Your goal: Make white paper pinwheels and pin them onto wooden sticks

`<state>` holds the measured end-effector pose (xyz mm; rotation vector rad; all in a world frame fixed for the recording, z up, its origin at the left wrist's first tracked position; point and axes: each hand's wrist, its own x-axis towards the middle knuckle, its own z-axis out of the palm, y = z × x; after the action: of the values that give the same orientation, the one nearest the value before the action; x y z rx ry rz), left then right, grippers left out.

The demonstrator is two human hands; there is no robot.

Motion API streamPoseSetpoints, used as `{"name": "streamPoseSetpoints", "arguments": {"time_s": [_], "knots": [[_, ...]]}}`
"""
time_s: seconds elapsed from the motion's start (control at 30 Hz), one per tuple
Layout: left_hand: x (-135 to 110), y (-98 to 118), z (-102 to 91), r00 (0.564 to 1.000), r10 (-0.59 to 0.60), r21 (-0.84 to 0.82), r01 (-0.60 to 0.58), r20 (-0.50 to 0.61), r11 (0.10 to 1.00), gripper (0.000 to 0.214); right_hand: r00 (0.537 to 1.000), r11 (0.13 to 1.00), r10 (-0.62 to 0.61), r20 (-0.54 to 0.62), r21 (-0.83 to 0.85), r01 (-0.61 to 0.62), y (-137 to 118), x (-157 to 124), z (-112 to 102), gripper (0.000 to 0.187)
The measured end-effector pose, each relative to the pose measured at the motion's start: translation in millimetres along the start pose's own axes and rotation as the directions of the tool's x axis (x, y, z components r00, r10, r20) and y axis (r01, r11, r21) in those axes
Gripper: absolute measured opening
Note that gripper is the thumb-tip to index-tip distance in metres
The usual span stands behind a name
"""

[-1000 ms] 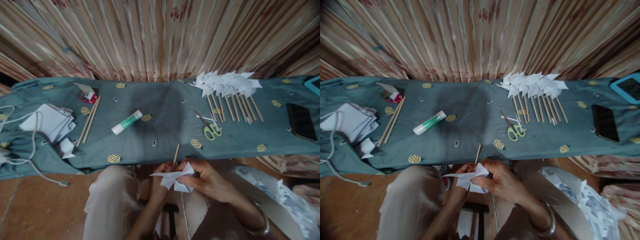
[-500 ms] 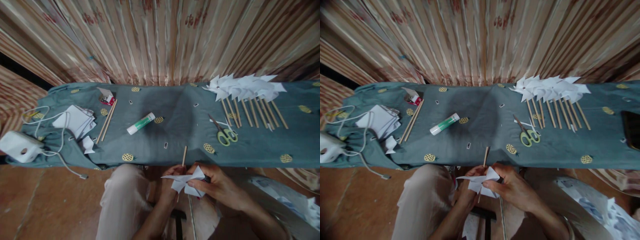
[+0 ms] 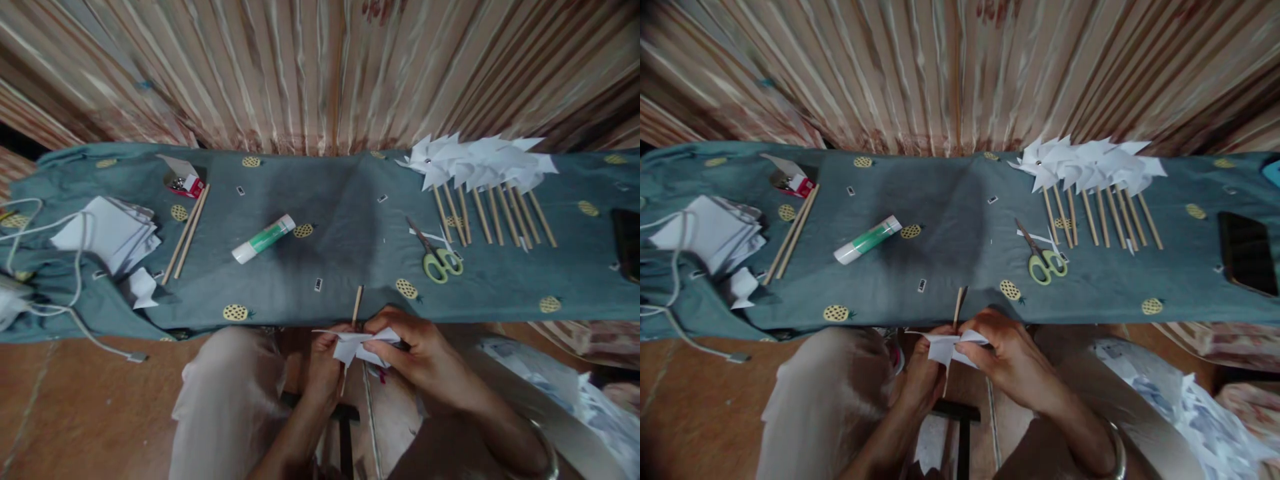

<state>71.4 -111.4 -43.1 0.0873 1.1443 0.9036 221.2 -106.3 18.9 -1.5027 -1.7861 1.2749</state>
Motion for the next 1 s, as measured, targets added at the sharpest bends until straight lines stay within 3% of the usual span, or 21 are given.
{"name": "streamPoseSetpoints", "arguments": {"time_s": [0.23, 0.47, 0.83, 1.0], "knots": [[8, -5, -9.0, 1.000, -0.030, 0.065, 0.030, -0.006, 0.997, 0.026, 0.977, 0.972, -0.178, -0.121, -0.177, 0.155, -1, 6, 1, 0.008], [13, -3, -12.1, 0.998, -0.060, 0.136, 0.056, 0.025, 0.989, 0.032, 0.901, 0.882, -0.378, -0.211, -0.378, 0.282, 2, 15, 0, 0.014], [17, -7, -23.2, 0.997, -0.072, 0.289, 0.058, 0.036, 0.955, 0.027, 0.884, 0.868, -0.414, -0.216, -0.386, 0.313, 16, 16, 2, 0.023], [18, -9, -27.4, 0.994, -0.062, 0.304, 0.031, 0.090, 0.952, 0.024, 0.868, 0.853, -0.443, -0.224, -0.404, 0.331, 18, 16, 3, 0.024]]}}
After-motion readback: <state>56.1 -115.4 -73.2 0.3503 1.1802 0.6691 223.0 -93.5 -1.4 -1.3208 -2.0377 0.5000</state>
